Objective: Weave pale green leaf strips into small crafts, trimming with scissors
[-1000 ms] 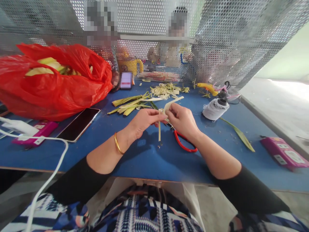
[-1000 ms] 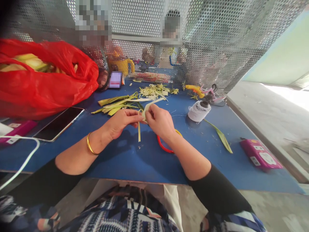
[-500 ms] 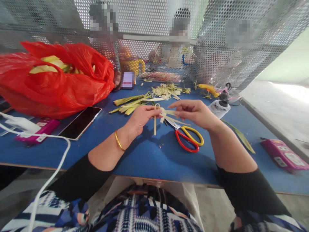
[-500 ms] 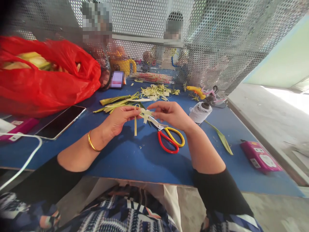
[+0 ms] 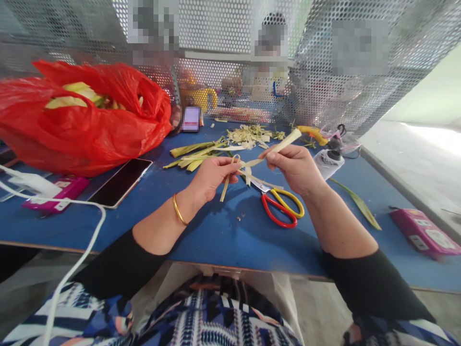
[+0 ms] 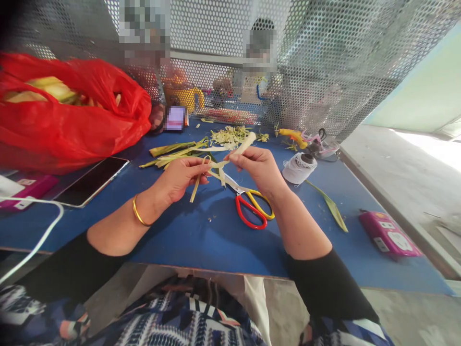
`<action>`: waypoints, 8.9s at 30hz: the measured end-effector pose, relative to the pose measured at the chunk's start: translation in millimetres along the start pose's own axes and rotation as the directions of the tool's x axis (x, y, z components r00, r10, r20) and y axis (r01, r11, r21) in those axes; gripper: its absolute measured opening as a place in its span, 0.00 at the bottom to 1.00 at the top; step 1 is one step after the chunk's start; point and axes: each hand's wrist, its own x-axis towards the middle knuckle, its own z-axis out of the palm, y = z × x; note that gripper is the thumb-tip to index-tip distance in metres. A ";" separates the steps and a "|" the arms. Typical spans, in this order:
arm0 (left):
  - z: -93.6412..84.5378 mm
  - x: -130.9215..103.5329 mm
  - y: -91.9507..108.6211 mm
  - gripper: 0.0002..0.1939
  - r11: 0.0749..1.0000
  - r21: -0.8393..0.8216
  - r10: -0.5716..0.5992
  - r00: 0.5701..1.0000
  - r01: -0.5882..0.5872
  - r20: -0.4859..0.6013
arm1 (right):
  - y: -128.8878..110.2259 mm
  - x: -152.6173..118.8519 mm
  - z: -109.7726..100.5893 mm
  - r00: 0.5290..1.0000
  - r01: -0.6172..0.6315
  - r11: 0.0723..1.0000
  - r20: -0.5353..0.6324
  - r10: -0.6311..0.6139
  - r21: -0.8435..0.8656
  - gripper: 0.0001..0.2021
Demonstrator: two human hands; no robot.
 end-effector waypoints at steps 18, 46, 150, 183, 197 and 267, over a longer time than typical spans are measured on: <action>6.9 -3.3 -6.9 0.03 0.998 0.050 -0.027 1.000 0.027 -0.008 | 14.6 -5.9 25.0 1.000 -0.012 0.936 -0.024 0.004 -0.352 0.14; 7.0 -2.6 -10.5 0.05 0.998 0.062 0.024 1.000 -0.024 -0.010 | 7.1 -8.4 22.5 0.991 -0.120 0.946 -0.097 0.095 -0.301 0.13; 7.8 -6.4 -8.1 0.08 0.974 0.019 -0.225 0.956 0.226 0.185 | 16.0 6.6 -5.4 0.989 -0.061 0.789 0.068 0.129 -0.611 0.12; 0.2 1.0 -6.3 0.04 0.968 -0.236 -0.061 0.993 0.084 0.103 | -1.5 -27.1 46.2 0.858 -0.138 0.931 0.429 0.282 -0.337 0.11; 1.3 0.5 -4.4 0.06 0.963 -0.249 -0.092 0.993 0.107 0.071 | 2.8 -19.3 37.9 0.757 -0.292 0.911 0.512 0.405 -0.290 0.15; 8.9 -22.1 -2.5 0.19 0.942 0.334 -0.186 0.883 0.034 0.432 | 8.2 -16.1 36.8 0.946 -0.318 0.944 0.094 0.310 0.083 0.16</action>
